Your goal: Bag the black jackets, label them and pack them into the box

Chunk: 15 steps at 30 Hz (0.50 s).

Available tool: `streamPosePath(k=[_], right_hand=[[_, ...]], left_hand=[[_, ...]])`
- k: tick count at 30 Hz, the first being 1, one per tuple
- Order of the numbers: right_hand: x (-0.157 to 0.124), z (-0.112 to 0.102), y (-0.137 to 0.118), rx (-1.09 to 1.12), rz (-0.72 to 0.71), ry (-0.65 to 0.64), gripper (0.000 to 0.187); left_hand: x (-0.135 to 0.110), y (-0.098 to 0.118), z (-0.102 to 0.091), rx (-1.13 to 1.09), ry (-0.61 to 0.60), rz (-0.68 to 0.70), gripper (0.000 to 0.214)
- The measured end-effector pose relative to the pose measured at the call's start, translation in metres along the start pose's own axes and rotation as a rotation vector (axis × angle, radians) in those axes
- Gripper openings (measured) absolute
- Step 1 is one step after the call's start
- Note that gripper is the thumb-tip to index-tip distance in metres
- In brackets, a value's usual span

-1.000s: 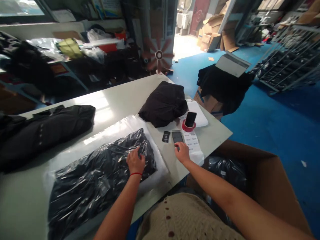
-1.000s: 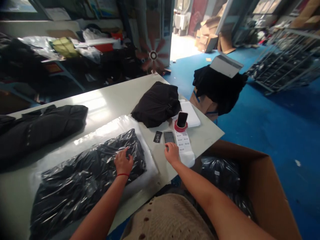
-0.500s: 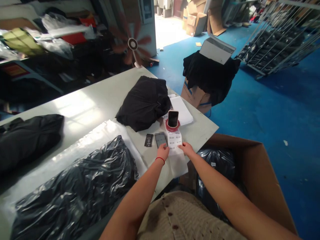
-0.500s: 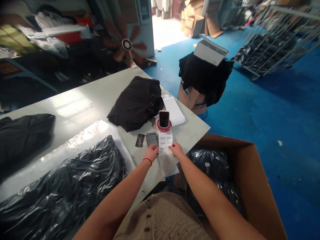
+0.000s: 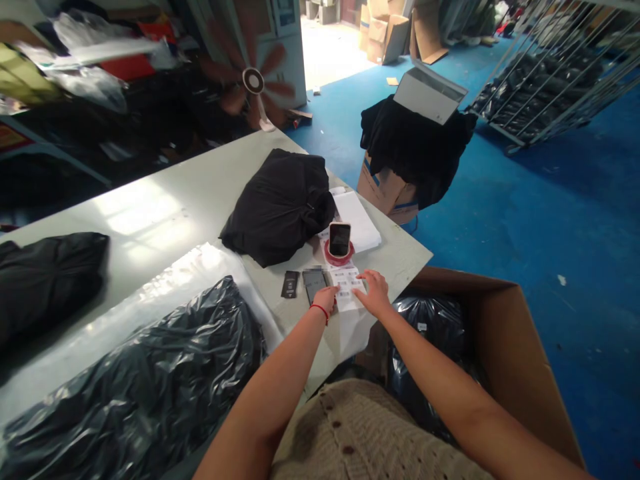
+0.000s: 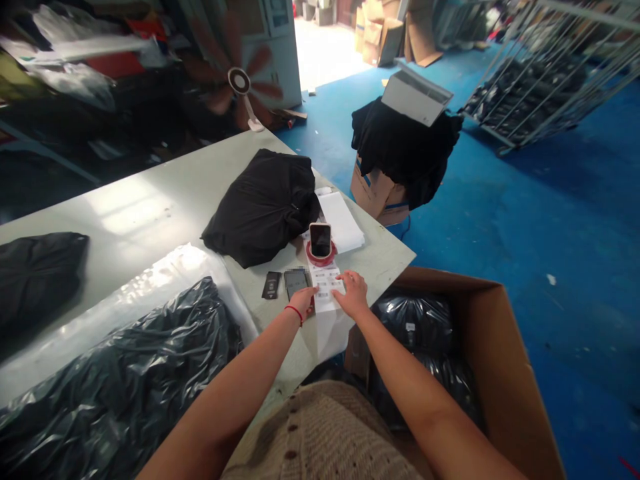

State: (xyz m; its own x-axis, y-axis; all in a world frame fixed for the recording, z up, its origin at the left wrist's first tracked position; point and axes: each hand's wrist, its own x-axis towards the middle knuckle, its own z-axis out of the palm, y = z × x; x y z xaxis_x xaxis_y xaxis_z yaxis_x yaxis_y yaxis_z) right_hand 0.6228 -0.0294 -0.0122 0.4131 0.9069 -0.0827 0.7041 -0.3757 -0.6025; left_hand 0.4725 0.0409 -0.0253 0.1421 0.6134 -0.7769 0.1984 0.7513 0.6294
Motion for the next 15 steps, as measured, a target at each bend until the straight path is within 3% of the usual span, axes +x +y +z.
streamPosePath(k=[4,15], right_hand=[[-0.001,0.0,-0.014,-0.122,-0.175,-0.019,0.022],[0.001,0.003,-0.018,0.004,-0.12,0.004,0.011]], left_hand=[[0.0,0.003,0.004,-0.178,-0.066,-0.045,0.023],[-0.005,-0.002,0.004,-0.384,-0.091,-0.024,0.02]])
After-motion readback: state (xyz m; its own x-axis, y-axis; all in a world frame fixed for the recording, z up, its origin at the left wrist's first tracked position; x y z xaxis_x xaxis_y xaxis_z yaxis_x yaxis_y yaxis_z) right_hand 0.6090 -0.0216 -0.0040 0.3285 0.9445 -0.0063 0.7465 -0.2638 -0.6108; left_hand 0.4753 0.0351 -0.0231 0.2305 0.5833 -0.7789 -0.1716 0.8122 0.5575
